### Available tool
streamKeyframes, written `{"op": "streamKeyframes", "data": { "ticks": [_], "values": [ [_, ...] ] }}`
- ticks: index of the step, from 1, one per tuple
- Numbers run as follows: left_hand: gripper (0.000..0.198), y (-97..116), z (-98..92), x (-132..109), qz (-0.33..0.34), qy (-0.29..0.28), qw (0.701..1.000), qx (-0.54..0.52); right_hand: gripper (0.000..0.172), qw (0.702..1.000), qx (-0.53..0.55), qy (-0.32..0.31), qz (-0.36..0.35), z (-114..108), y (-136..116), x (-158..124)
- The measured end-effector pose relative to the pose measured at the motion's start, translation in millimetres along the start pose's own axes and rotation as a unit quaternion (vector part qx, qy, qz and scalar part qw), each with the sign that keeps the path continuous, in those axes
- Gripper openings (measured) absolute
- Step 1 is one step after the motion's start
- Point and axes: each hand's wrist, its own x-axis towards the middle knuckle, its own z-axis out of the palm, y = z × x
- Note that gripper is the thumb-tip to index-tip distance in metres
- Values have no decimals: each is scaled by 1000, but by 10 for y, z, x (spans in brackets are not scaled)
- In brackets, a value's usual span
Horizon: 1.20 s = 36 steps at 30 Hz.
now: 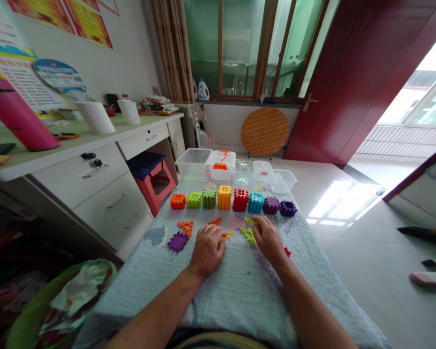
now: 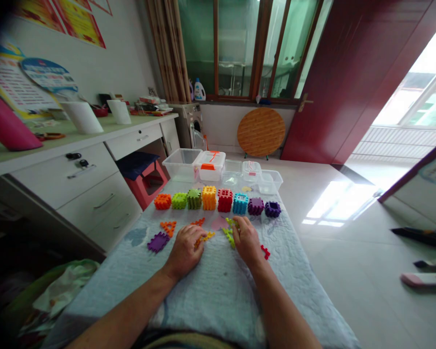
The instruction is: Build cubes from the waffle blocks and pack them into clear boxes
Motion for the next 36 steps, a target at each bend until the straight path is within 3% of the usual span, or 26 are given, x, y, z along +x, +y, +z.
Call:
{"op": "streamKeyframes", "data": {
  "ticks": [8, 14, 19, 36],
  "values": [
    [21, -28, -7, 21, -24, 7, 999, -33, 22, 999, -4, -47, 6, 67, -52, -46],
    [21, -52, 7, 13, -22, 6, 999, -43, 22, 987, -108, -118, 16, 16, -110, -61],
    [21, -34, -12, 20, -23, 4, 999, -43, 20, 979, -161, -125, -1, -22, -154, -59],
    [21, -40, -3, 13, -27, -1, 999, -44, 15, 976, -176, -128, -14, 4, -197, -85]
  ]
}}
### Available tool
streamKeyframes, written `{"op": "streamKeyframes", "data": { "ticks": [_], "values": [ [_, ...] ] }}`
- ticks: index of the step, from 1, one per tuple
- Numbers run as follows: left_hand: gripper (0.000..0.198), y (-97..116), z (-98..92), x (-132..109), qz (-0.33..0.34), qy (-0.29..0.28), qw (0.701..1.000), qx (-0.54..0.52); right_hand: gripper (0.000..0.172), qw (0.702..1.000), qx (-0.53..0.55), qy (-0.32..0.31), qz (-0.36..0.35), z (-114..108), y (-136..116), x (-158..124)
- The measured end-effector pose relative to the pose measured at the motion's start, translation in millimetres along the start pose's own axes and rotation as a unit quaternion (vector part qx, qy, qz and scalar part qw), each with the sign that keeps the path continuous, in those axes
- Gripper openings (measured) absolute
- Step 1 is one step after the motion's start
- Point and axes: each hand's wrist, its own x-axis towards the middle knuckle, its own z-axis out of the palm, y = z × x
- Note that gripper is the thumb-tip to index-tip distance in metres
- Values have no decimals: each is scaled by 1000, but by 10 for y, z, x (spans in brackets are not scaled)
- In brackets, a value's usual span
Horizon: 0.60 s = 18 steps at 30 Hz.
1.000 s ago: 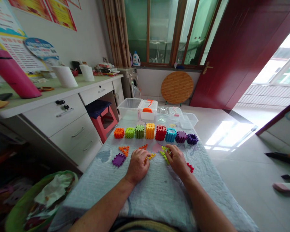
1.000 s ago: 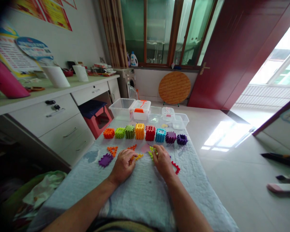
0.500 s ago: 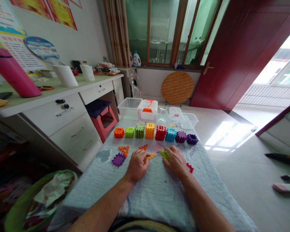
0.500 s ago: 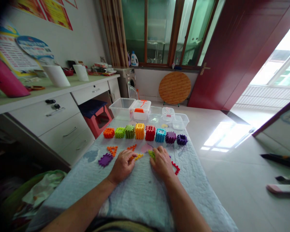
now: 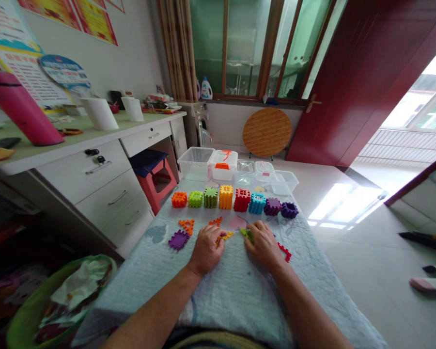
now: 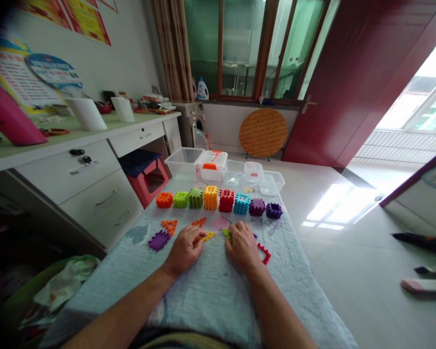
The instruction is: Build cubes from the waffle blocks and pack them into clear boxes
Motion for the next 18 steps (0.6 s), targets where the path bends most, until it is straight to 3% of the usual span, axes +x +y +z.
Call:
{"op": "streamKeyframes", "data": {
  "ticks": [8, 18],
  "values": [
    [22, 11, -14, 5, 1, -1, 1000, -6, 13, 999, 19, 29, 32, 52, 16, 29],
    [22, -14, 16, -20, 12, 11, 1000, -7, 10, 999, -40, -4, 26, 28, -71, 46]
  ]
}}
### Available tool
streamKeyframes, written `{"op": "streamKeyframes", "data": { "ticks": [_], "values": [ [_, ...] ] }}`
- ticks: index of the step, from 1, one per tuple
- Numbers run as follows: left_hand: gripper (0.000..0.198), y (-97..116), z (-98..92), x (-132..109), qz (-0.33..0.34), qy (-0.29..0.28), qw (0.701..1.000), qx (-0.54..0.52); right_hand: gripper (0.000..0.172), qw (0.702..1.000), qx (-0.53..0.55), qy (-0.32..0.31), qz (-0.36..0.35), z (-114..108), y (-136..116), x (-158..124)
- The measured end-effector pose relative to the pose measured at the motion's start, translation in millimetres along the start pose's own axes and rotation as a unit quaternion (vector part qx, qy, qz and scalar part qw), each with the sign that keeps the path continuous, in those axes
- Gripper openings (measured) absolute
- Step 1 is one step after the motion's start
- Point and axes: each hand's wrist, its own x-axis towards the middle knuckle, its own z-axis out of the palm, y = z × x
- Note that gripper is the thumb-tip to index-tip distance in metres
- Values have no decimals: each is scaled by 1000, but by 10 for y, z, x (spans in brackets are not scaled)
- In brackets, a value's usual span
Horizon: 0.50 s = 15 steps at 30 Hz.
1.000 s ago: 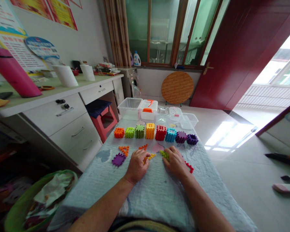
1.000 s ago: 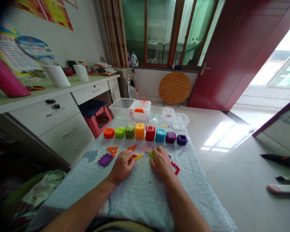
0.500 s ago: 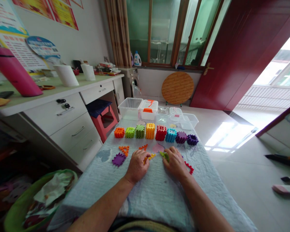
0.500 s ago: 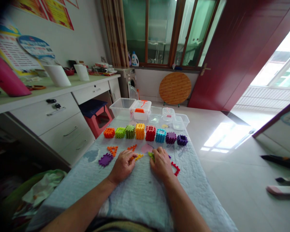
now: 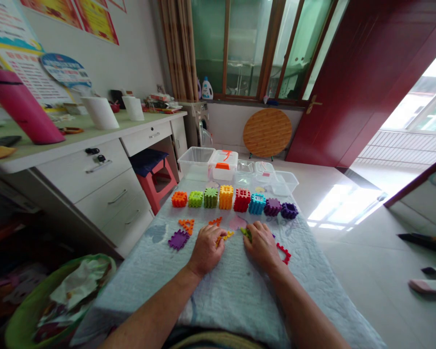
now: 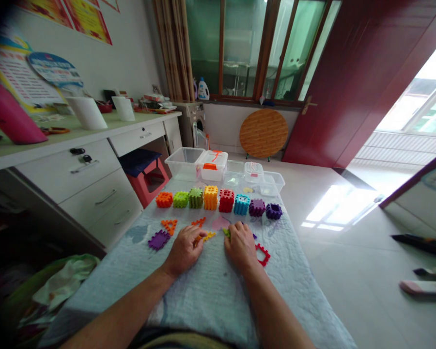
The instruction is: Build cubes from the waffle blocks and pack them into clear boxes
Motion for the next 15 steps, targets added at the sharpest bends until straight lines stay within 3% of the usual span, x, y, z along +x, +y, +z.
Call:
{"op": "streamKeyframes", "data": {
  "ticks": [6, 11, 15],
  "values": [
    [22, 25, -20, 12, 15, 9, 1000, -3, 12, 1000, 22, 1, -18, 29, 18, -5],
    [21, 91, -60, 2, 50, 2, 999, -6, 21, 989, 85, -16, -119, 30, -9, -19],
    [26, 108, -56, -18, 71, -37, 997, 9, 26, 977, 120, -36, -171, 1, -64, -33]
  ]
}}
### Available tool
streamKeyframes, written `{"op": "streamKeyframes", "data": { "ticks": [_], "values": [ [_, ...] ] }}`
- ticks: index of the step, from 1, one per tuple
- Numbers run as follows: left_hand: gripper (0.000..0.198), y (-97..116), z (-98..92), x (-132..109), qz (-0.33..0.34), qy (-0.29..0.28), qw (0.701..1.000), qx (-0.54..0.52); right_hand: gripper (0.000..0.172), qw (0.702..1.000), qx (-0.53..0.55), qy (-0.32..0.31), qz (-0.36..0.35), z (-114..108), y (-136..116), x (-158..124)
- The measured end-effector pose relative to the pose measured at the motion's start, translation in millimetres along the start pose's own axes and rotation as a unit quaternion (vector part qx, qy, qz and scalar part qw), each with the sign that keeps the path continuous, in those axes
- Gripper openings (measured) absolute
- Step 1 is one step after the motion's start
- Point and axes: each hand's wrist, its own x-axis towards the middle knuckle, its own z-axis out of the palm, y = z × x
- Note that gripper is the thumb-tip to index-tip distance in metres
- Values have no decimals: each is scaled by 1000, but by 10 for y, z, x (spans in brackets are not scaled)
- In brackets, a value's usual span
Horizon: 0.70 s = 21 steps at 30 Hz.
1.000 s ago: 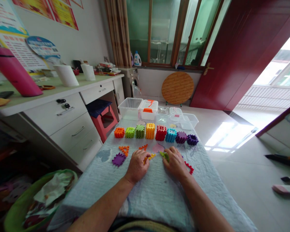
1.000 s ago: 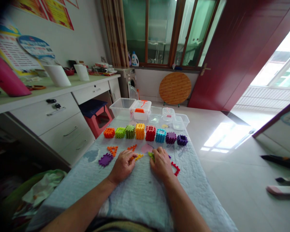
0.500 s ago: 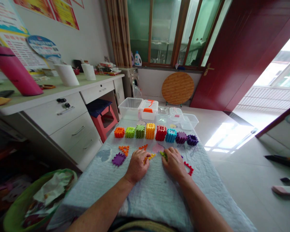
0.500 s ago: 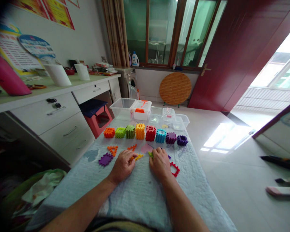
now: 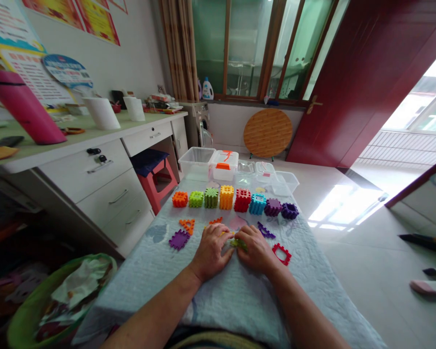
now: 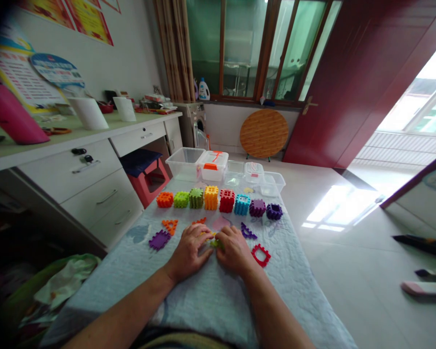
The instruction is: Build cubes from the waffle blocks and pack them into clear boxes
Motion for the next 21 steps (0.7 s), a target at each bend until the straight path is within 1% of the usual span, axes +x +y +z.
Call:
{"op": "streamKeyframes", "data": {
  "ticks": [4, 6, 7, 9, 11, 13, 16, 19, 21],
  "values": [
    [22, -17, 22, -2, -3, -15, 1000, 18, 34, 999, 34, 8, -9, -41, 9, -16],
    [21, -28, 32, 0, -4, -17, 1000, 21, 39, 999, 46, 27, 2, -63, 46, -30],
    [21, -32, 36, 1, -3, -18, 1000, 22, 39, 998, 46, 34, 13, -72, 67, -38],
    [20, -39, 46, 3, -1, -21, 999, 24, 31, 998, 34, 43, 36, -87, 104, -49],
    [17, -45, 59, 6, 3, -24, 999, 26, 22, 998, 17, 37, 50, -96, 125, -55],
    [13, -52, 73, 7, 5, -28, 999, 29, 19, 998, 6, 24, 57, -98, 130, -55],
    [10, -62, 87, 7, 7, -37, 999, 33, 26, 998, 5, 8, 63, -83, 129, -51],
    [11, -62, 85, 7, 5, -42, 999, 35, 35, 998, 13, 8, 66, -54, 140, -49],
    [12, -55, 78, 12, 4, -43, 998, 35, 38, 998, 14, 9, 66, -40, 147, -47]
  ]
}}
